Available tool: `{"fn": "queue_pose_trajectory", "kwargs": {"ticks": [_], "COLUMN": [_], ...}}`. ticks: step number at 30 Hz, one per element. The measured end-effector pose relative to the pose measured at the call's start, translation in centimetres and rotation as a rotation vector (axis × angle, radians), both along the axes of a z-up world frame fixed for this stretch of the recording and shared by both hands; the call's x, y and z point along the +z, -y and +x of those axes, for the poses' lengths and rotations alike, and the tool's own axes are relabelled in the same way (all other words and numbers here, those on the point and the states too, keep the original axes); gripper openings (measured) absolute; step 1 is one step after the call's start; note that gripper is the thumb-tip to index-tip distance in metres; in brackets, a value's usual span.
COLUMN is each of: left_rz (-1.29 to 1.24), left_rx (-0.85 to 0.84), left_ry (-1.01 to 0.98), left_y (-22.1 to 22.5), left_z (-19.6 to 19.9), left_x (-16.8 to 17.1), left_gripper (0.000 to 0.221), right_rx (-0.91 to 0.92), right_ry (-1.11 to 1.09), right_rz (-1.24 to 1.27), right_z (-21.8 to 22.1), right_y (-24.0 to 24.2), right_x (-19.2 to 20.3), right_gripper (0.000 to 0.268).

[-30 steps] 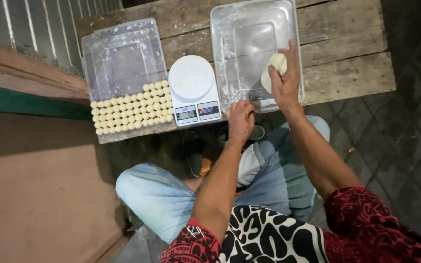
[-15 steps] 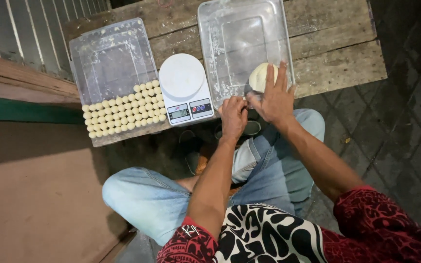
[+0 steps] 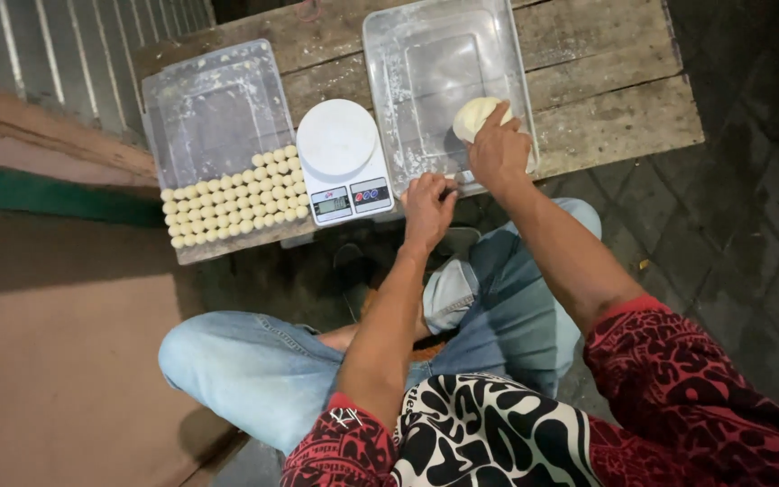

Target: Portioning dough into small pieces, weighing them on a scale, rolling them into balls, and arranging them in a tray.

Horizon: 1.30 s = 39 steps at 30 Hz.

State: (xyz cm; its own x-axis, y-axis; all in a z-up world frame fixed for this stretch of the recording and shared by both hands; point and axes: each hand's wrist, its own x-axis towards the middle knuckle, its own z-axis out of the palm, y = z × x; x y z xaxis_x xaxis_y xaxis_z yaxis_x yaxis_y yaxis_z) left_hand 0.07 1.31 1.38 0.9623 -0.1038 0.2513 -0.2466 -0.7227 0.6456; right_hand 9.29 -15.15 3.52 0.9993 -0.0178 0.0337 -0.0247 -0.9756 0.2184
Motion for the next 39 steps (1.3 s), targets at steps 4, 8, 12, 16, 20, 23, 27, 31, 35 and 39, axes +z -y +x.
{"fn": "queue_pose_trajectory", "kwargs": {"ticks": [4, 8, 12, 16, 20, 23, 27, 31, 35, 39], "left_rz": [-0.439, -0.46, -0.089, 0.455, 0.701, 0.658, 0.684, 0.655, 0.506, 0.505], "left_rx": [0.011, 0.174, 0.35, 0.376, 0.245, 0.117, 0.042, 0.011, -0.097, -0.082], "left_ry": [-0.171, 0.118, 0.243, -0.369, -0.937, -1.014, -1.021, -0.982, -0.94, -0.928], "left_y": [-1.7, -4.8, -7.9, -9.3, -8.5, -10.2, -10.0, -8.1, -4.9, -6.2], "left_z": [-0.7, -3.3, -6.7, -9.2, -4.8, -1.6, -1.0, -2.4, -6.1, -6.2], "left_x": [3.6, 8.5, 4.9, 0.1, 0.8, -1.4, 0.2, 3.4, 7.2, 5.1], "left_gripper": [0.012, 0.032, 0.036, 0.042, 0.078, 0.066, 0.07, 0.08, 0.08, 0.083], "right_rx": [0.011, -0.024, -0.074, -0.125, -0.13, -0.121, -0.103, -0.107, -0.136, -0.113], "right_ry": [-0.052, -0.063, -0.125, -0.182, -0.171, -0.117, -0.097, -0.088, -0.115, -0.14], "right_rz": [0.004, 0.034, 0.105, 0.158, 0.135, 0.152, 0.097, 0.149, 0.224, 0.189], "right_z": [0.7, 2.4, 2.5, 3.2, 2.2, 1.6, 2.4, 2.3, 2.4, 2.8], "right_y": [-0.2, 0.2, -0.4, 0.2, -0.4, -1.1, -0.2, 0.0, -0.2, 0.3], "right_x": [0.1, -2.6, -1.0, -1.9, -0.5, 0.6, -0.8, -1.4, -1.5, -1.9], "right_gripper": [0.095, 0.096, 0.1, 0.102, 0.1, 0.102, 0.097, 0.098, 0.101, 0.099]}}
